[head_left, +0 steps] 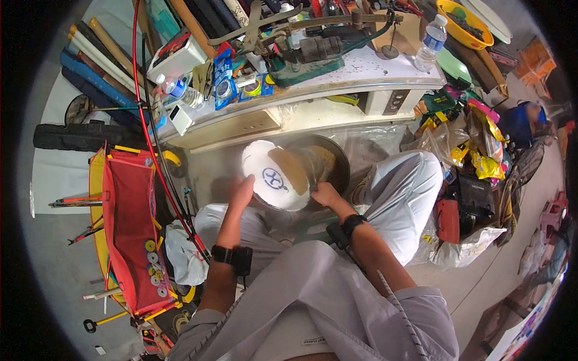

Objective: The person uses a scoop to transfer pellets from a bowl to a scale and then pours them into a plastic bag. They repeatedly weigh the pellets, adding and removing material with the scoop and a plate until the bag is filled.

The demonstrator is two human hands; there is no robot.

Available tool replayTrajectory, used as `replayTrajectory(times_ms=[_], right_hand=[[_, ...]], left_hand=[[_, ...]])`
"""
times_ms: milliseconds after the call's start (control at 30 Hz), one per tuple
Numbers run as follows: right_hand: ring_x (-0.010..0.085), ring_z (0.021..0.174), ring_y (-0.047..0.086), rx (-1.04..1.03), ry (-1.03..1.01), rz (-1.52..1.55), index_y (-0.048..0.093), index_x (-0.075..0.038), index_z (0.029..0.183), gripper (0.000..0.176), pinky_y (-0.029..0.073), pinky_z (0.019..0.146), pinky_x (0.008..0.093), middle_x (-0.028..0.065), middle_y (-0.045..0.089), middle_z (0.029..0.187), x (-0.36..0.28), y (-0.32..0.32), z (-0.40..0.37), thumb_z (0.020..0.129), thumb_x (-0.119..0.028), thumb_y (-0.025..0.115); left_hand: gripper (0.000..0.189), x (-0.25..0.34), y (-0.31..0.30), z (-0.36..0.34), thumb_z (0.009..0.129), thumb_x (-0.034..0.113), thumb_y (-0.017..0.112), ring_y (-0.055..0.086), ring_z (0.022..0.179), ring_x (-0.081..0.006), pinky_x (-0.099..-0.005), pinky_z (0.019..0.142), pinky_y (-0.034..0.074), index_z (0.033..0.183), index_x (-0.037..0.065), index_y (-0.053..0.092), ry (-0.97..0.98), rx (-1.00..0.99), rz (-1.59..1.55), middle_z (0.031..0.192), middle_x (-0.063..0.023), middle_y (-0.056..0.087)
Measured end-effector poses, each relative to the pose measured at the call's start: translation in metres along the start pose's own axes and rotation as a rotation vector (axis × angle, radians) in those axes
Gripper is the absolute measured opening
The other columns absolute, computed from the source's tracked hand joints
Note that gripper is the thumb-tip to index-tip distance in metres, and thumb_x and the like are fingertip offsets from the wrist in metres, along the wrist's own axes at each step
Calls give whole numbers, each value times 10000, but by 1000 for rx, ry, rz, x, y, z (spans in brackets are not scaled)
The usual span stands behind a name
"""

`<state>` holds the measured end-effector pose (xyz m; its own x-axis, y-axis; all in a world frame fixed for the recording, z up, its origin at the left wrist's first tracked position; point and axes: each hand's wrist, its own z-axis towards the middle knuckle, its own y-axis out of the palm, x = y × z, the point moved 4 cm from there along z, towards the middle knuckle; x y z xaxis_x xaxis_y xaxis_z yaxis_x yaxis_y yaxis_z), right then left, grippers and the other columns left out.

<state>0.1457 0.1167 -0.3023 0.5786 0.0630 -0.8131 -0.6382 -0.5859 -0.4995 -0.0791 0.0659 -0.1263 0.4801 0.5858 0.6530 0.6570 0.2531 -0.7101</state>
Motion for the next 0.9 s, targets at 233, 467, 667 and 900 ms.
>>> replayTrajectory(times_ms=[233, 467, 667, 900], right_hand=[[375, 719, 617, -80, 83, -90, 622, 73, 724, 305, 485, 721, 428, 237, 597, 653, 3, 2, 2, 697, -214, 522], [390, 820, 597, -76, 112, -141, 633, 60, 780, 319, 473, 767, 434, 249, 611, 781, 1, 2, -2, 693, -235, 550], [393, 841, 594, -166, 142, -99, 631, 73, 773, 337, 471, 770, 438, 270, 604, 836, 9, 18, 6, 689, -245, 558], [375, 705, 630, -243, 192, 33, 622, 97, 709, 306, 492, 713, 412, 262, 606, 680, 1, 15, 6, 686, -198, 547]], left_hand=[[471, 18, 17, 3, 723, 334, 592, 560, 851, -443, -467, 775, 437, 937, -83, 541, 210, -13, 328, 895, -299, 579], [499, 27, 31, 3, 712, 365, 556, 549, 854, -453, -477, 771, 427, 898, -98, 527, 156, -31, 260, 912, -308, 564], [462, 56, 40, 2, 712, 339, 578, 557, 831, -455, -491, 756, 438, 885, -84, 513, 190, 5, 364, 863, -303, 573], [442, 81, 74, -25, 695, 369, 627, 610, 719, -390, -486, 642, 479, 899, -4, 505, 326, 37, 572, 766, -230, 607]])
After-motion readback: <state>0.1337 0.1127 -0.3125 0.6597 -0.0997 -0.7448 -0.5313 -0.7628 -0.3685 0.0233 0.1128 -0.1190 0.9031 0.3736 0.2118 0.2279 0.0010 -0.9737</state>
